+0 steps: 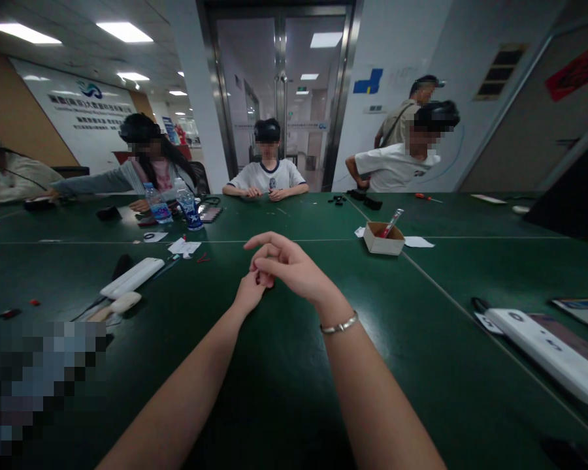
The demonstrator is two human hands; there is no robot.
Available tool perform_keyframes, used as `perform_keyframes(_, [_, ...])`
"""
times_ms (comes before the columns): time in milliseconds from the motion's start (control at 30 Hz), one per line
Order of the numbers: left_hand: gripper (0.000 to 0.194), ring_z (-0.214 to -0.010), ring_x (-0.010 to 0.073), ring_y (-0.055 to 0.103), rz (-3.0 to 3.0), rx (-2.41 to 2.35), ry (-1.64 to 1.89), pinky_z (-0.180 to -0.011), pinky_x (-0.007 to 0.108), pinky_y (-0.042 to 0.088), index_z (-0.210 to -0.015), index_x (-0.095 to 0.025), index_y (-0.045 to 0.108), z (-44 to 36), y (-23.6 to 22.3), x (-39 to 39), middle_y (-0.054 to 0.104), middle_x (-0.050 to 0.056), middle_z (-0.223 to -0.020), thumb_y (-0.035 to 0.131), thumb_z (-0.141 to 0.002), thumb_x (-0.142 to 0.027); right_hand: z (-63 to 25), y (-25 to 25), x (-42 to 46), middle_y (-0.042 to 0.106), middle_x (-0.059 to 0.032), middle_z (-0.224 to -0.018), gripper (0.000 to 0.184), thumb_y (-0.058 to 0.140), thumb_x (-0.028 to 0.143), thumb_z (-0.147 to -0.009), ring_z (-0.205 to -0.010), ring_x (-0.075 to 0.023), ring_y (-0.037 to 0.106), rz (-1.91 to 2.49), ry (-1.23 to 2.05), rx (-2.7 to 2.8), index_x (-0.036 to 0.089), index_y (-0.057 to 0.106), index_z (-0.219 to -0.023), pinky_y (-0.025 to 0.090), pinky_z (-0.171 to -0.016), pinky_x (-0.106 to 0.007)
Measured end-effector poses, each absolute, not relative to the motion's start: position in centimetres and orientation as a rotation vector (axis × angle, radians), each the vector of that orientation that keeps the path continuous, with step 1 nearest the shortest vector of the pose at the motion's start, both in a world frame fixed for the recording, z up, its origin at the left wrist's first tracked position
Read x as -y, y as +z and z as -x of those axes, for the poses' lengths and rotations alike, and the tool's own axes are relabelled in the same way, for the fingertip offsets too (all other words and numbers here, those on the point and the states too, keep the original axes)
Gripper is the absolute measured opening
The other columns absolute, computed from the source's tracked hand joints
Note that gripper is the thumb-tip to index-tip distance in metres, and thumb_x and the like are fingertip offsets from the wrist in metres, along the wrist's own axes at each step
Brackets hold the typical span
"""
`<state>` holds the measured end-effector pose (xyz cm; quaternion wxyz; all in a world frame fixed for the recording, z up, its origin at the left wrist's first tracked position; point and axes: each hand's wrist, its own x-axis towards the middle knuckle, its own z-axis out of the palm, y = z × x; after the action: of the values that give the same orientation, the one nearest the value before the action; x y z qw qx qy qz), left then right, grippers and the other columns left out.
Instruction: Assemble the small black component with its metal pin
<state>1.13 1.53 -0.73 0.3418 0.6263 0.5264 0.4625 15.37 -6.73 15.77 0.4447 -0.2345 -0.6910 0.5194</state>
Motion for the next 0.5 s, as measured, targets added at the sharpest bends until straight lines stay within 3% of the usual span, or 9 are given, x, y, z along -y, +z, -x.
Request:
perform_keyframes(133, [0.019,-0.075,0.0142,0.064,-1.471,-1.190,1.299,-0.068,0.027,0.051,-0.090,-0.018,0.057,-1.1,-1.3,-2.1,0.067,0.003,-0.084,0.062,-0.077,-0.031,-15.7,7.5,0.3,0.058,0.0015,-0.074,0.019,0.060,0.020,-0.080,-0.042,-0.0055,0.049,1.118,1.201,1.316,0.018,0.057,-0.098,0.040,-0.037,-0.015])
perform_keyframes(267, [0.022,-0.081,0.0148,0.064,-1.406,-1.094,1.395,-0.069,0.026,0.051,-0.091,-0.017,0.056,-1.1,-1.5,-2.9,0.066,0.005,-0.089,0.061,-0.077,-0.033,-14.8,1.6,-1.4,0.057,0.0015,-0.074,0.020,0.061,0.022,-0.080,-0.042,-0.0073,0.054,1.197,1.269,1.166,0.018,0.055,-0.099,0.043,-0.035,-0.017])
perform_keyframes(500, [0.026,-0.090,0.0176,0.065,-1.311,-1.039,1.384,-0.075,0.029,0.051,-0.092,-0.015,0.054,-0.9,-0.8,-3.0,0.068,0.012,-0.101,0.058,-0.080,-0.038,-14.8,-0.2,-1.3,0.064,-0.0010,-0.075,0.028,0.066,0.021,-0.079,-0.049,-0.0102,0.061,1.038,1.361,1.269,0.016,0.057,-0.105,0.050,-0.041,-0.018])
